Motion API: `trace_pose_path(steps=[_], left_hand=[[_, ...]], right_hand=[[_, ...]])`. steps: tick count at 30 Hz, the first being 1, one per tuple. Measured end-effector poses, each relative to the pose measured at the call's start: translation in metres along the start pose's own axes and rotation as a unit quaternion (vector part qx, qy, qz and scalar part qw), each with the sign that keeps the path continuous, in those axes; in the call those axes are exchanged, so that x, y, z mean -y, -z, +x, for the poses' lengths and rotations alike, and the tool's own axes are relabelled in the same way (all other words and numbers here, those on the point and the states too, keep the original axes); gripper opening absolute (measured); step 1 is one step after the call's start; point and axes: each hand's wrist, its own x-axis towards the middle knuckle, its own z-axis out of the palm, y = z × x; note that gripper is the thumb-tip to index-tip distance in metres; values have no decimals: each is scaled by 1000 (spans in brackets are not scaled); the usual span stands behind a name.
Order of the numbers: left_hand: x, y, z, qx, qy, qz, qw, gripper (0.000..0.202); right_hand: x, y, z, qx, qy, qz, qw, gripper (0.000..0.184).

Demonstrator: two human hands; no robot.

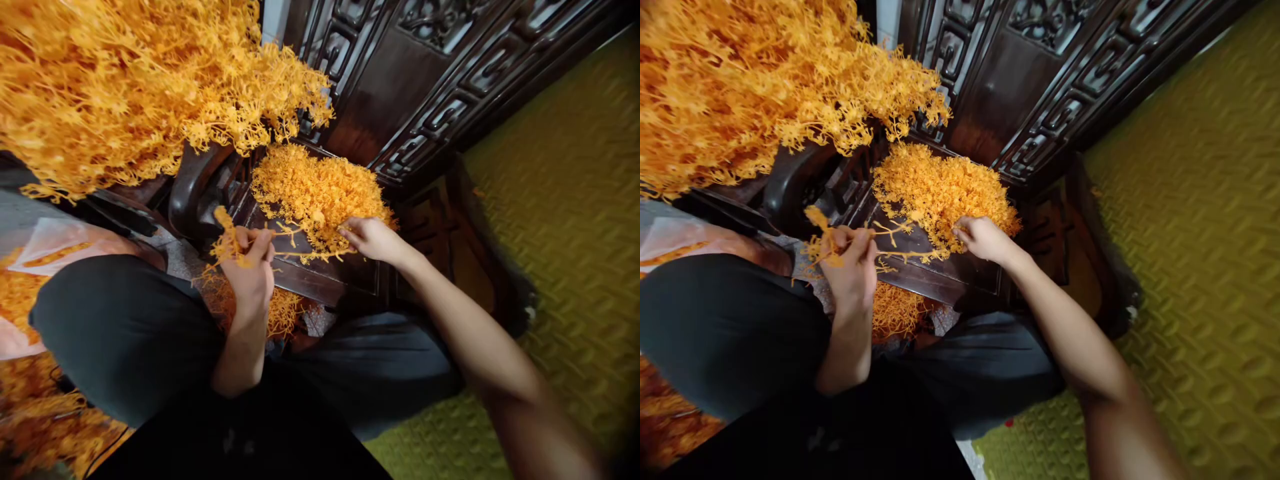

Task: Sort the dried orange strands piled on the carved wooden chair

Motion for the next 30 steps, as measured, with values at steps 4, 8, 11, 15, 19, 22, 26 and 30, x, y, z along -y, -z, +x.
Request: trace_pose_path(steps=[4, 8, 11, 15, 19, 22, 26, 30], left_hand=[[17, -2, -4, 39, 36, 12, 999, 50], [26, -4, -10, 54, 47, 20, 997, 46], [26, -7, -14, 69, 54, 26, 996, 45], [32, -14, -22, 60, 41, 35, 997, 46], [39, -13, -23, -1, -7, 70, 998, 43], [32, -3, -12, -33, -52, 58, 996, 46], [20, 7, 5, 11, -21, 56, 998, 44], [25, 7, 8, 59, 15, 74, 995, 39]], right_hand=[[24, 14, -19, -46, -9, 222, 974, 49], [53, 18, -26, -77, 5, 239, 968, 55], [61, 16, -22, -116, 31, 169, 978, 54], [62, 10, -12, -95, 44, 125, 987, 55], [39, 18, -2, -185, -43, 173, 967, 56], [-4, 35, 3, -346, -134, 293, 881, 55], [-57, 52, 10, -347, -185, 414, 821, 45], [-71, 55, 44, -283, -214, 401, 844, 43]])
